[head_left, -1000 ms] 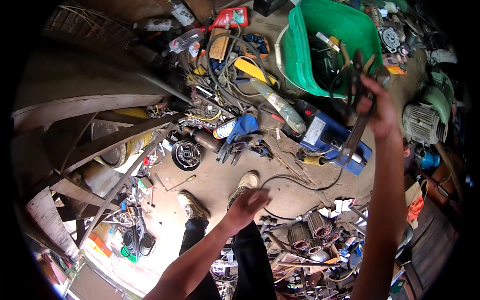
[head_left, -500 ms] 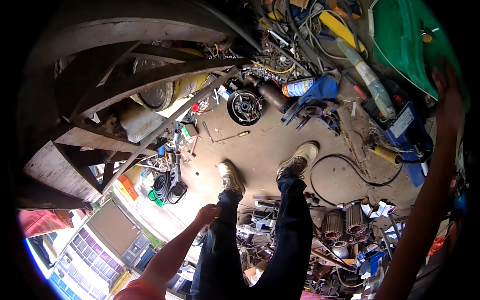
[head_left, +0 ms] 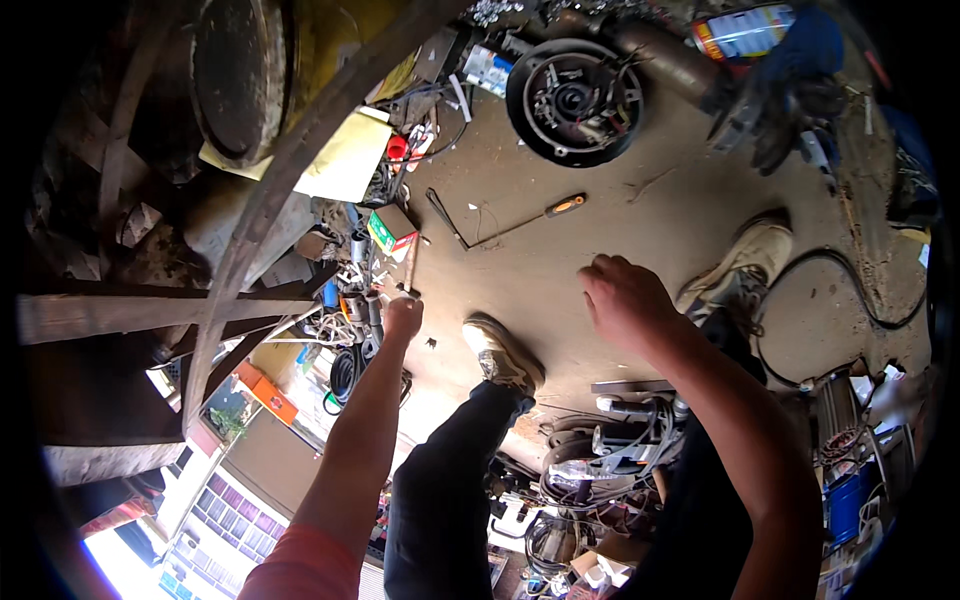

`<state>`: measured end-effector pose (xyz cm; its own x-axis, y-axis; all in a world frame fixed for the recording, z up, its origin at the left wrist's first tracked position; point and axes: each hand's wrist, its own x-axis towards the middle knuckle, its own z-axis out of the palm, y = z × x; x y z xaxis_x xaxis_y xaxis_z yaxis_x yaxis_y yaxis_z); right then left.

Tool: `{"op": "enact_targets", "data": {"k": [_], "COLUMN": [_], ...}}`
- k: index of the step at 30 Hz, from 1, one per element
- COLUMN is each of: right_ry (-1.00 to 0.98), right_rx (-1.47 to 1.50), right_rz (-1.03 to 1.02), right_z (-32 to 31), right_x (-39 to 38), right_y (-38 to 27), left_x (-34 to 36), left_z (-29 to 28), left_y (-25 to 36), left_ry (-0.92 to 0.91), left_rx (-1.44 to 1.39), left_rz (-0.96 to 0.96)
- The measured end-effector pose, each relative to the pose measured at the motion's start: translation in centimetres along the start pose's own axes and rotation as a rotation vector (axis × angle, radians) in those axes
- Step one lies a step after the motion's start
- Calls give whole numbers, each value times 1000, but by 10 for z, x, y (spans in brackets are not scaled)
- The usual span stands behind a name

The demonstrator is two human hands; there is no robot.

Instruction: The person handles a black motor housing and measures copper wire coils with a tape measure. They then use pliers to manipulate a small metal component and later use a paper cutter to trim a strip of white material on a workbench.

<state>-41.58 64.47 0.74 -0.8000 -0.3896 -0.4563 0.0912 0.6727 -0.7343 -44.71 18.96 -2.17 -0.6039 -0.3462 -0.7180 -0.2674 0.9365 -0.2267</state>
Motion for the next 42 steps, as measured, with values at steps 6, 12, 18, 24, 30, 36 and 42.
{"op": "enact_targets", "data": {"k": [6, 12, 18, 24, 30, 36, 42], "right_ry": [330, 24, -250, -34, 39, 168, 403], "right_rx": [-533, -529, 39, 479, 1459, 1220, 658], "right_rz": [80, 351, 979, 993, 983, 676, 332], "right_z": [106, 131, 107, 94, 48, 20, -9], "right_x": [111, 84, -37, -110, -117, -157, -206], "right_y": [37, 13, -44, -84, -197, -277, -261], "left_x": [102, 84, -55, -145, -285, -440, -518], "left_z": [46, 68, 38, -28, -148, -394, -534], "left_y": [22, -17, -17, 20, 73, 23, -66], "left_ry": [84, 274, 1, -246, -162, -108, 509], "left_rx": [-198, -58, -175, -277, -519, -261, 190], "left_rz": [-54, 176, 712, 954, 1158, 1307, 1228]}}
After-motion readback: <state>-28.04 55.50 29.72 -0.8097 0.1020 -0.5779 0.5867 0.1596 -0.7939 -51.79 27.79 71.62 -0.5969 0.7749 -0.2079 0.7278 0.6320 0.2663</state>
